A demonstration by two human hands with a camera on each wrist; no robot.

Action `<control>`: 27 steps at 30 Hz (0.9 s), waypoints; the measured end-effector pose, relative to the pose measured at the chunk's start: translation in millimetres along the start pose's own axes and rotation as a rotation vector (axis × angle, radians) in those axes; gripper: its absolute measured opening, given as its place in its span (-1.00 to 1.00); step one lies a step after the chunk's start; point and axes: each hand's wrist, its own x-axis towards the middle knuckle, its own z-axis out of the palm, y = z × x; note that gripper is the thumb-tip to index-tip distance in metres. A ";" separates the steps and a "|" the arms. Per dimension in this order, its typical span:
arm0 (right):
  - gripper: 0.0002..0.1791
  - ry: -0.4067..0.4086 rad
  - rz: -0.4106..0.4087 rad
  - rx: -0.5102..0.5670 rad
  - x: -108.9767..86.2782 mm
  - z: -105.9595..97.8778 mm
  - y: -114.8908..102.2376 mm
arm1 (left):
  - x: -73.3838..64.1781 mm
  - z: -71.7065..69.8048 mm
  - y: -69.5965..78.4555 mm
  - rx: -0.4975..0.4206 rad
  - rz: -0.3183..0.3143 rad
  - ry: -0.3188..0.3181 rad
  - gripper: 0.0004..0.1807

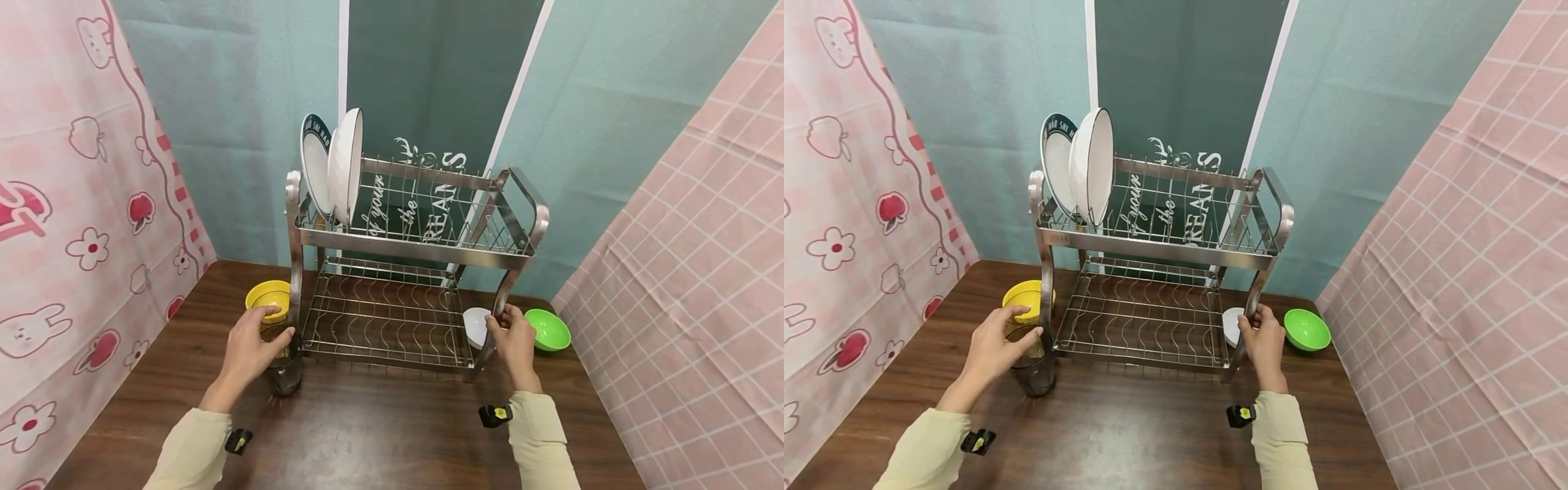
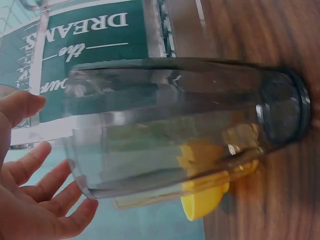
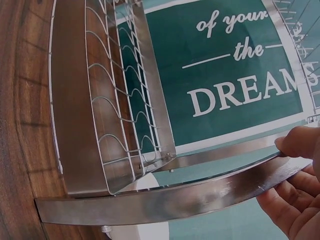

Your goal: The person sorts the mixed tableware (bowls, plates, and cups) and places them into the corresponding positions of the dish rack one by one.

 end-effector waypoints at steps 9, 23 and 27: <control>-0.54 -0.001 0.012 -0.019 -0.4 -0.2 0.1 | -17.7 7.5 -9.1 -0.097 -0.017 0.144 -0.27; -0.57 0.026 0.015 -0.002 -2.5 3.0 5.4 | -38.1 22.6 -20.2 -0.230 -0.166 0.171 0.05; -0.58 0.030 0.009 -0.003 -0.8 3.9 4.5 | -42.1 26.6 -21.8 -0.281 -0.240 0.153 0.07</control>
